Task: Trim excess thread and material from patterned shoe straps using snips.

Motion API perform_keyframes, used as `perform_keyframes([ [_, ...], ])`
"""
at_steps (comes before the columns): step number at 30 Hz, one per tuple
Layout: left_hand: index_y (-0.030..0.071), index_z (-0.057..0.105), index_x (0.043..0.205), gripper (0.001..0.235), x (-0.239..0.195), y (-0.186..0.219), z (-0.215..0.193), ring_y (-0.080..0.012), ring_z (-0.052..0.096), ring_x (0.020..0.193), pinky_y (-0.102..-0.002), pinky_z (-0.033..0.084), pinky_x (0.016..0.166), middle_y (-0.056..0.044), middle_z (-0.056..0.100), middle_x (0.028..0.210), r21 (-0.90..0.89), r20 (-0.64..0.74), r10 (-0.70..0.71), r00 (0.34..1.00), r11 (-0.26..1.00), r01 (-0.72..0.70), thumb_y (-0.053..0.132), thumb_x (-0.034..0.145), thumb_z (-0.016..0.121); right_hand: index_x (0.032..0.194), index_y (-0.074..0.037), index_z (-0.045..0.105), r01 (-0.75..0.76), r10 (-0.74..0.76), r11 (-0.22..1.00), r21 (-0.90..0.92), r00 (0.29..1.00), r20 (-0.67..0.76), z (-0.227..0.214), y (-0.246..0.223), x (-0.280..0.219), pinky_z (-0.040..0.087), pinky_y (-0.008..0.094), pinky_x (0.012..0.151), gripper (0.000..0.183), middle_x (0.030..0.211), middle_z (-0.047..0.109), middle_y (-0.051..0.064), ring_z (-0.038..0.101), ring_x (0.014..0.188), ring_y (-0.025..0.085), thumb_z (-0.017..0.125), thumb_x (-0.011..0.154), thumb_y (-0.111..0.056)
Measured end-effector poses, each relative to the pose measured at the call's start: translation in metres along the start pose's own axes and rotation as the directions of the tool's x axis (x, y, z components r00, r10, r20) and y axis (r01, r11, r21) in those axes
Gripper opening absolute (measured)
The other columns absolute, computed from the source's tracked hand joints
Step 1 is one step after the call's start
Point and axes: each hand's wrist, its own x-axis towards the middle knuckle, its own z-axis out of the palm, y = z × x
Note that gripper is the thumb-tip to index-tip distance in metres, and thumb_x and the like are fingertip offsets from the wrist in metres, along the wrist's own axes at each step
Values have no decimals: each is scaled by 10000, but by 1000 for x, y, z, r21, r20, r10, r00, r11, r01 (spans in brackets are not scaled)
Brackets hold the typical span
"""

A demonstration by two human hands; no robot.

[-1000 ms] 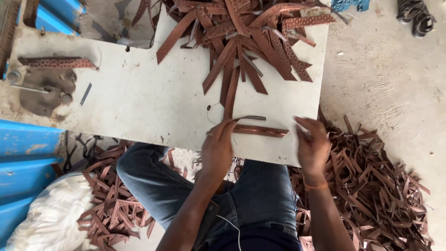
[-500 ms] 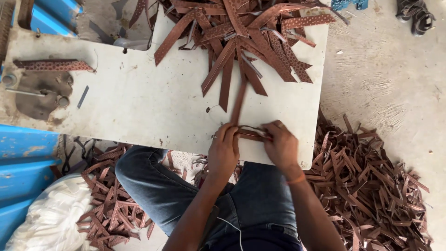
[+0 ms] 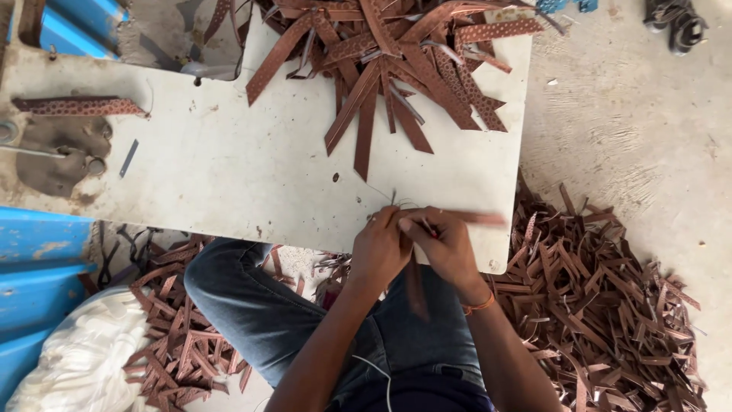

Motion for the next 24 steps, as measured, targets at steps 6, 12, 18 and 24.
perform_keyframes([
  [6,18,629,1039,194,10,-8,19,-348,694,848,-449,575,679,-148,612,1019,93,126,28,992,995,-40,147,900,674,1081,-24,768,187,-197,972,-140,979,-59,-16,-15,-7,547,268,727,145,935,752,55,686,824,113,743,957,-94],
  [12,26,630,948,238,20,-4,14,-300,687,608,-391,561,542,-126,613,866,220,134,-101,986,973,70,253,1015,647,1069,-51,741,168,-252,788,-592,966,-62,-20,10,-19,638,329,677,266,1029,736,113,752,822,226,822,819,-94],
  [18,67,663,918,227,16,-22,-1,-356,685,726,-455,555,623,-116,632,887,-11,73,-83,994,996,84,276,1007,659,1050,-97,782,45,-160,742,-668,981,-112,-22,18,-20,605,362,690,299,1019,740,68,751,808,261,790,762,-16],
  [24,44,656,959,120,10,-19,-19,-346,689,830,-443,553,708,-122,643,1027,-7,41,98,994,995,-97,162,970,674,1055,-93,777,70,-165,724,-687,983,-74,-25,25,-18,609,351,703,327,1023,744,53,756,808,247,767,738,-11],
])
